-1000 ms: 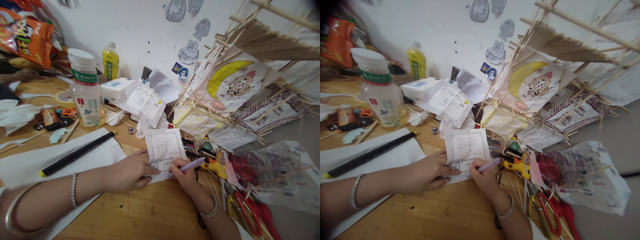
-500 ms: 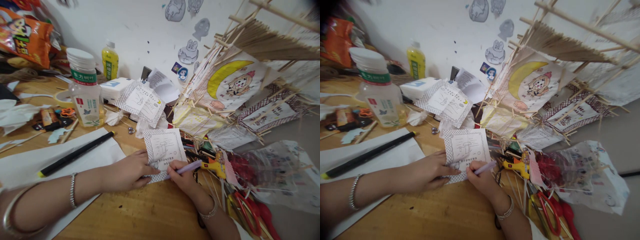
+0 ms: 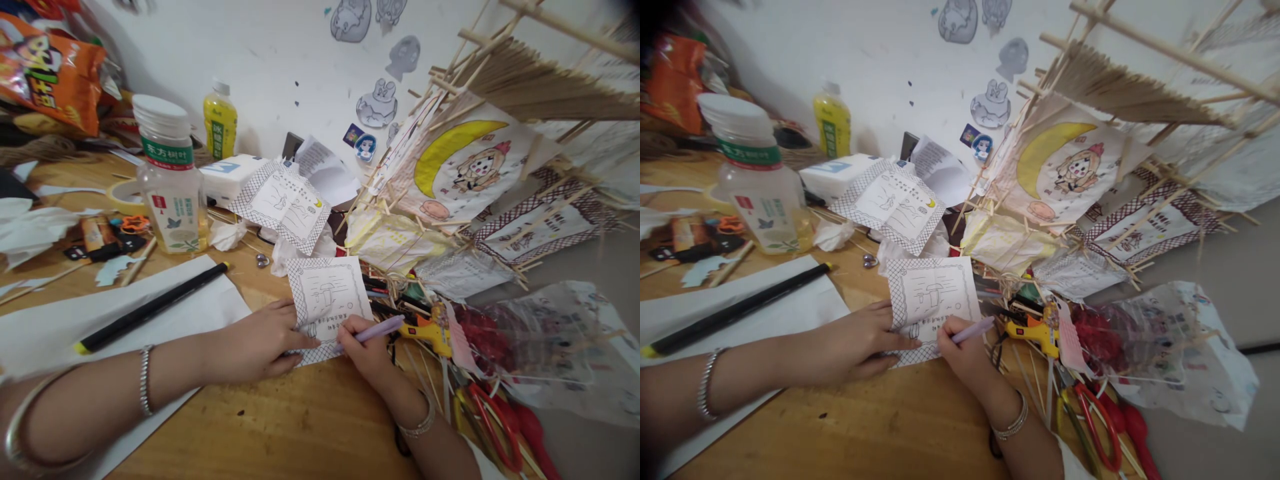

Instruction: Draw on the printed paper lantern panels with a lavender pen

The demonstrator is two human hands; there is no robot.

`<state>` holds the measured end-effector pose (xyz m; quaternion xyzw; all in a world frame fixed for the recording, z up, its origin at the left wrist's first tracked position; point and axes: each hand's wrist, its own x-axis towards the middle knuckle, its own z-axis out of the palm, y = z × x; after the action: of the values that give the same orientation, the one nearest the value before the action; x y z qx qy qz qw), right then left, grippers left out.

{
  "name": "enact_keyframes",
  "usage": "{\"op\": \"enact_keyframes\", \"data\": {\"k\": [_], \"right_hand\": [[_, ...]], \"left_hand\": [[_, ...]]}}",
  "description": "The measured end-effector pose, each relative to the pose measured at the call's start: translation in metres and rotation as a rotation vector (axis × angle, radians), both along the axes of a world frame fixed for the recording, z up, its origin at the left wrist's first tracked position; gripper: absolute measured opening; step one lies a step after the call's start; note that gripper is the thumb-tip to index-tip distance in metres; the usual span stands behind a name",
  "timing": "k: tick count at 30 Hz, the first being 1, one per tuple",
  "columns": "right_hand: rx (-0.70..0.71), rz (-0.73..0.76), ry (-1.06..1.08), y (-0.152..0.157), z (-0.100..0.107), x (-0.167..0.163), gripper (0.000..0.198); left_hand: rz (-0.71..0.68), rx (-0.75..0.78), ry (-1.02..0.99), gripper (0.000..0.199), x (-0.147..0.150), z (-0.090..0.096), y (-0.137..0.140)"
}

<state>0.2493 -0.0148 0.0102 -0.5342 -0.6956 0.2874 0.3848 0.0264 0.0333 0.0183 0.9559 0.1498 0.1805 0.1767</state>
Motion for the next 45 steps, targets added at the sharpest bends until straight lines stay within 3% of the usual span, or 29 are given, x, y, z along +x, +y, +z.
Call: {"op": "enact_keyframes", "data": {"k": [19,45], "right_hand": [[0.056,-0.218,-0.093,0.0046,-0.007,0.0055,0.028],[-0.002,-0.221,-0.017,0.0061,-0.003,0.0032,0.022]], "left_hand": [[0.0,0.02,0.009,0.039,-0.0003,0.0003,-0.0005],[-0.01,0.017,-0.006,0.041,-0.0011,-0.0018,0.0004]]}}
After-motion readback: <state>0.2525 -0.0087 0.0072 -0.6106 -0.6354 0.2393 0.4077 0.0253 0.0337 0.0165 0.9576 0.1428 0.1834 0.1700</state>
